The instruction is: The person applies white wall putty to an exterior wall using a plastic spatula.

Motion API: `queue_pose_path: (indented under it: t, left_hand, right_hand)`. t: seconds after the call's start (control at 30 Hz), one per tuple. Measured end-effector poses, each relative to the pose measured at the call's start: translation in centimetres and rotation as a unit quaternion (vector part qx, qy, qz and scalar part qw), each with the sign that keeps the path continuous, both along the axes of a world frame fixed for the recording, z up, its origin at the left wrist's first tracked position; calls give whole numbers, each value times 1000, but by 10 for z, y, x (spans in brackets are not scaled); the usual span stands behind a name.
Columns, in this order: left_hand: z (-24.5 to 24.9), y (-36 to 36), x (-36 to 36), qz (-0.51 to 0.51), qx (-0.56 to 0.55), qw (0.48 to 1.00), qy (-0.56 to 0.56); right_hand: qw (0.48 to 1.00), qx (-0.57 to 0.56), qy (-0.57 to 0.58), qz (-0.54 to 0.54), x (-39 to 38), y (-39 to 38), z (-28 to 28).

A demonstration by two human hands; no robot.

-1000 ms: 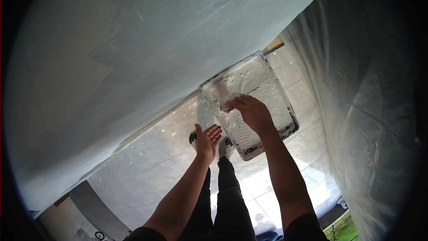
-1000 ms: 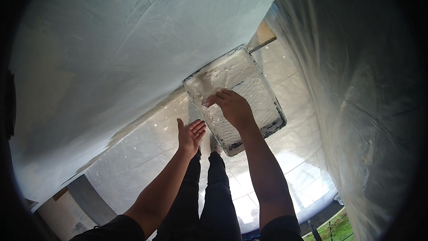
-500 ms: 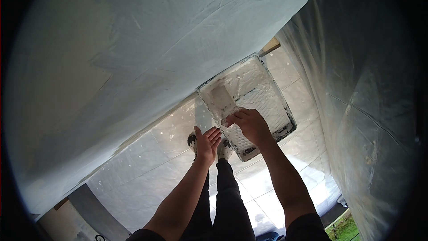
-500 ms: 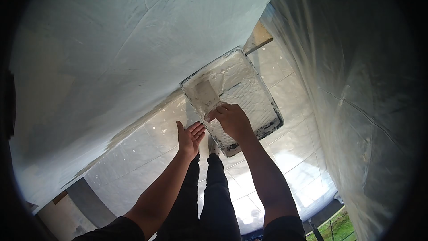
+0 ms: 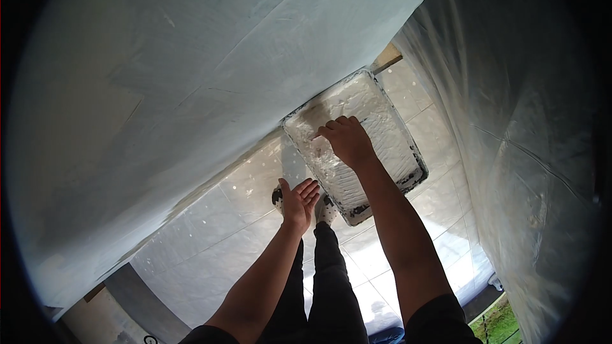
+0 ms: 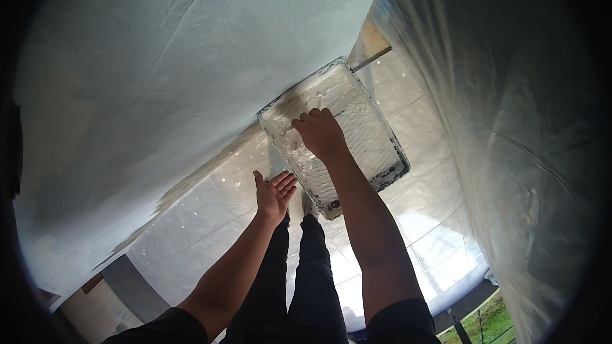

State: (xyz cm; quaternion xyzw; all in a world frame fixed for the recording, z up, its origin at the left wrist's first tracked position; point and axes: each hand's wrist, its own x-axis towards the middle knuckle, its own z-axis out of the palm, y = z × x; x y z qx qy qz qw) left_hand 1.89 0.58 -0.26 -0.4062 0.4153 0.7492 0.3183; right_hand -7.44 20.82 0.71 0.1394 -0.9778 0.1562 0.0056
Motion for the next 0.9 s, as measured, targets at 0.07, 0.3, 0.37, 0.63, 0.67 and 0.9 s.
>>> queue_pose_path:
  t: [0.07, 0.3, 0.37, 0.63, 0.67, 0.9]
  left_hand:
    - [0, 0, 1, 5, 6, 1000, 2]
    - [-8, -4, 3, 14, 13, 1000, -20]
    - [-7, -7, 4, 16, 11, 1000, -23]
    - [-11, -31, -3, -49, 17, 999, -14]
    - [-14, -36, -4, -60, 17, 998, -19]
    - [-14, -52, -12, -69, 12, 997, -20]
  right_hand:
    - [1000, -3, -22, -4, 15, -3, 7]
    - [992, -52, -59, -103, 102, -42, 35]
    - [985, -71, -43, -149, 121, -59, 31]
    - [956, -37, -10, -293, 136, -117, 4]
    - [957, -35, -18, -288, 138, -125, 2]
    - [942, -57, -2, -332, 154, -149, 11]
